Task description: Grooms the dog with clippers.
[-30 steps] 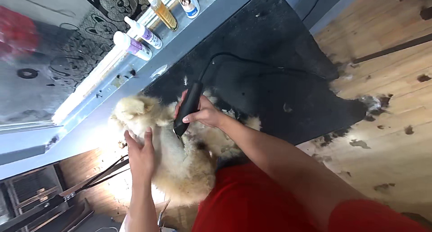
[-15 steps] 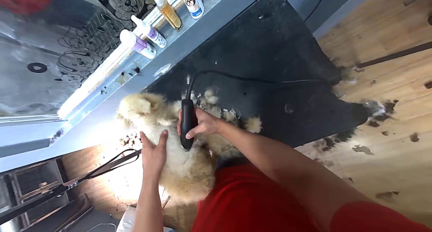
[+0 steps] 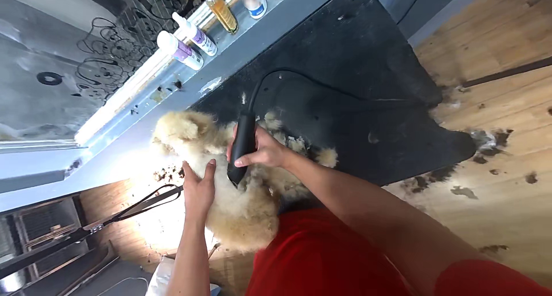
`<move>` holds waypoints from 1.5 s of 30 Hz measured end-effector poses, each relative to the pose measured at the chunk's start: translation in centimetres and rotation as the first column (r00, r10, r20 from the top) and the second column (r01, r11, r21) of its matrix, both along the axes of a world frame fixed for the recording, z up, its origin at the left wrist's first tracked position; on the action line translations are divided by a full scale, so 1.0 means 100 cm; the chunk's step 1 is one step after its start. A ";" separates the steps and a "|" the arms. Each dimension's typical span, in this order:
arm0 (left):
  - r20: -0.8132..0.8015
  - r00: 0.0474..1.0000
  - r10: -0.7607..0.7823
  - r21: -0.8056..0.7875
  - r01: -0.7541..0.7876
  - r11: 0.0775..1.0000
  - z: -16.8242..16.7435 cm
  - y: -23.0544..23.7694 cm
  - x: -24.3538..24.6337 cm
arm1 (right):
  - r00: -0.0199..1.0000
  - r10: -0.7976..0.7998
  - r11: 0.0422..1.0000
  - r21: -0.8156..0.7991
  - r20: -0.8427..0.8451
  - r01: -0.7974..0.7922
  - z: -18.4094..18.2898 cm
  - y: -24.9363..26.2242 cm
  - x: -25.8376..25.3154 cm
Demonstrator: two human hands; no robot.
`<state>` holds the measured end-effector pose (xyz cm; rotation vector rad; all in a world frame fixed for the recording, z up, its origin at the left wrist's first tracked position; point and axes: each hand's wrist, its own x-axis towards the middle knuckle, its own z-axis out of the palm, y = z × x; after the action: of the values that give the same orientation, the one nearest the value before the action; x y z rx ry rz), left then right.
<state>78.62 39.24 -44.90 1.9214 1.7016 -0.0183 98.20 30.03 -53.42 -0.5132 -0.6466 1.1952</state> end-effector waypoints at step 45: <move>0.163 0.987 0.007 -0.004 -0.007 1.000 -0.002 0.004 -0.016 | 0.998 0.032 0.990 0.139 -0.051 -0.024 -0.002 0.010 0.000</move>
<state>77.06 39.63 -45.14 1.8604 1.5988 0.1351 98.23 30.99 -53.62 -0.3560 -0.6876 1.1774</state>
